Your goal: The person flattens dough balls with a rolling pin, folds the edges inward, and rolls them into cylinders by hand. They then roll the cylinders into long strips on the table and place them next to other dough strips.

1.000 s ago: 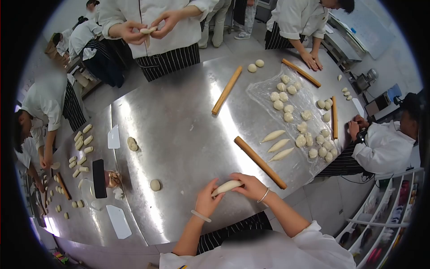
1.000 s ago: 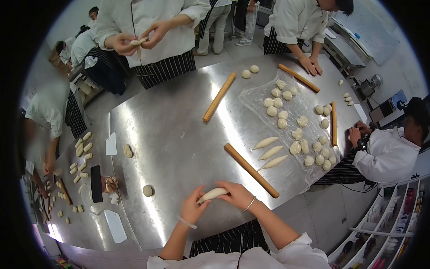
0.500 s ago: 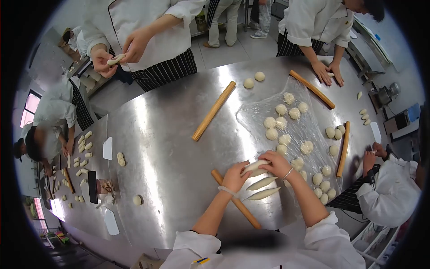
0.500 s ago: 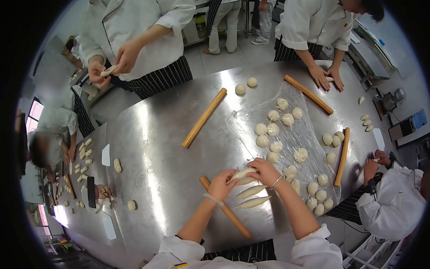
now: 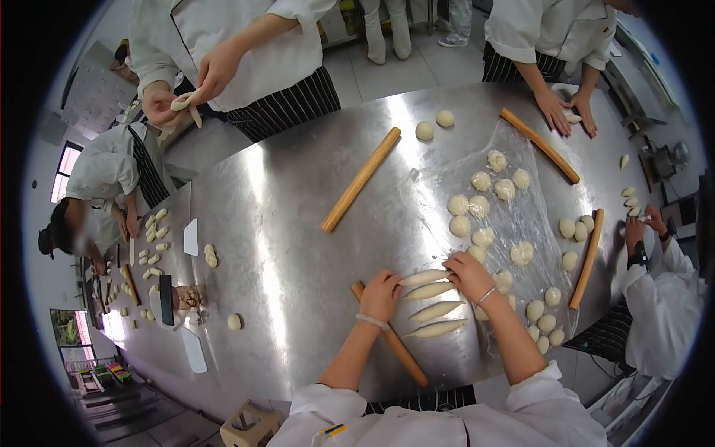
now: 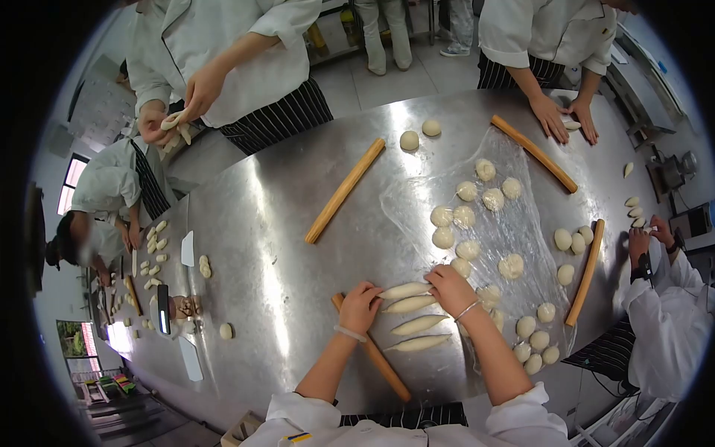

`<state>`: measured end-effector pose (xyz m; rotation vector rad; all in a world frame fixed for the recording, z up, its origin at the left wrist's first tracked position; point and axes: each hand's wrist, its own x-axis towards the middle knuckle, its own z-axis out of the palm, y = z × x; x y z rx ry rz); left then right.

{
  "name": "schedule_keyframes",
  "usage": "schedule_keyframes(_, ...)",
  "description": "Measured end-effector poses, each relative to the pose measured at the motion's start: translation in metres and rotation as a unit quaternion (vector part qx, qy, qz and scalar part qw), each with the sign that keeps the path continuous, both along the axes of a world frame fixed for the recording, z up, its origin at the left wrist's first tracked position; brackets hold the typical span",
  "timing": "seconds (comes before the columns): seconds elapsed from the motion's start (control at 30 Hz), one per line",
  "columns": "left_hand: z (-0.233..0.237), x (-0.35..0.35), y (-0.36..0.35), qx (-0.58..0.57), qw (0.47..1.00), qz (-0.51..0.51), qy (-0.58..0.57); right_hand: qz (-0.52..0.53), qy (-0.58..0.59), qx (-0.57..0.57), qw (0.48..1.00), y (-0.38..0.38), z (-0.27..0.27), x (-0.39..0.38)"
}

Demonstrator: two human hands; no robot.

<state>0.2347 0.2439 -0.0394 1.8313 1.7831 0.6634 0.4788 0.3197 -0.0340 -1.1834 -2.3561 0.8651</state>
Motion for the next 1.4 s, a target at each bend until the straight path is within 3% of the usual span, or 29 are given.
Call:
schedule_keyframes(0.27,0.006,-0.003,-0.006,0.045,0.994,0.01,0.102,-0.02,-0.099,0.043,0.994,-0.007,0.003,-0.002)
schedule_keyframes(0.5,0.026,-0.01,-0.021,0.087,0.993,0.019,0.072,-0.064,-0.104,0.057,0.991,-0.014,0.007,-0.002)
schedule_keyframes(0.77,0.059,-0.022,-0.099,0.081,0.995,0.052,0.028,-0.082,-0.163,0.067,0.981,-0.013,0.0,-0.006)
schedule_keyframes(1.07,0.076,-0.038,-0.198,0.04,0.993,0.109,0.026,-0.111,-0.349,0.015,0.93,-0.003,-0.01,-0.031)
schedule_keyframes(1.17,0.074,-0.052,-0.224,0.032,0.993,0.113,0.014,-0.208,-0.27,0.055,0.939,-0.014,0.036,-0.034)
schedule_keyframes(1.27,0.068,-0.067,-0.244,0.049,0.994,0.095,0.006,-0.255,-0.119,0.112,0.953,-0.038,0.078,-0.016)
schedule_keyframes(1.4,0.065,-0.093,-0.26,0.045,0.997,0.053,0.019,-0.33,-0.032,0.076,0.94,-0.074,0.069,0.031)
